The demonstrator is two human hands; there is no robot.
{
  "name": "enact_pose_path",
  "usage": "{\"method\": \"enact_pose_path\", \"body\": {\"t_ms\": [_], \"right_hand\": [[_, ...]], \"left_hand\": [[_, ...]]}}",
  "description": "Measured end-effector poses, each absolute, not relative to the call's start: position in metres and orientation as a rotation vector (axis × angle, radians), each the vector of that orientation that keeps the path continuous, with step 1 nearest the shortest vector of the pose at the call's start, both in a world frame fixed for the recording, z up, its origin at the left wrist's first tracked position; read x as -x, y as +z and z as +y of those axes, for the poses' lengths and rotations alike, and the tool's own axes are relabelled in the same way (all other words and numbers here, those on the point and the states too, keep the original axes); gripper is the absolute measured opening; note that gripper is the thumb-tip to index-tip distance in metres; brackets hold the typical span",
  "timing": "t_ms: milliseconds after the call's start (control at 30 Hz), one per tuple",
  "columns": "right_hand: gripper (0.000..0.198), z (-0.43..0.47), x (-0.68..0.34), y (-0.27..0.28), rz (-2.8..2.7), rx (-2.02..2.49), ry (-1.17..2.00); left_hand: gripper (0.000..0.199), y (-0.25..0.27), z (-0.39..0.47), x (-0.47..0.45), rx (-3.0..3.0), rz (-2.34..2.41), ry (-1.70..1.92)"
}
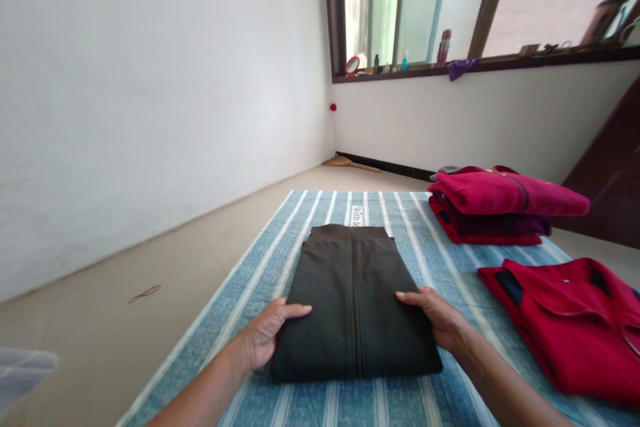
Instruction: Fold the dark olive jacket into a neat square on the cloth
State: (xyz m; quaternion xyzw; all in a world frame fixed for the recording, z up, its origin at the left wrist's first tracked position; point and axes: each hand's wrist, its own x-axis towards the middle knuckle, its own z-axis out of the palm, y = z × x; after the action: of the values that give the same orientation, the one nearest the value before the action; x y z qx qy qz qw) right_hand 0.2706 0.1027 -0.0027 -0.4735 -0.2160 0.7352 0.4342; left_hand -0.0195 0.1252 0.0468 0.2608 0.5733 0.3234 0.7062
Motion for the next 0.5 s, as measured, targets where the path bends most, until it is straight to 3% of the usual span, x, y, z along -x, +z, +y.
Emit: {"method": "enact_pose_path", "body": {"t_ms": [333,500], "right_hand": [[0.019,0.099,-0.269,0.006,-0.604,1.139,1.811],[0.022,0.091,-0.267,0.031,-0.643,1.065,1.747]], "left_hand": [[0.032,0.057,0.125,0.015,-0.695,1.204,0.692],[0.046,0.078,0.115,0.014,-0.791,1.128,0.782]]}}
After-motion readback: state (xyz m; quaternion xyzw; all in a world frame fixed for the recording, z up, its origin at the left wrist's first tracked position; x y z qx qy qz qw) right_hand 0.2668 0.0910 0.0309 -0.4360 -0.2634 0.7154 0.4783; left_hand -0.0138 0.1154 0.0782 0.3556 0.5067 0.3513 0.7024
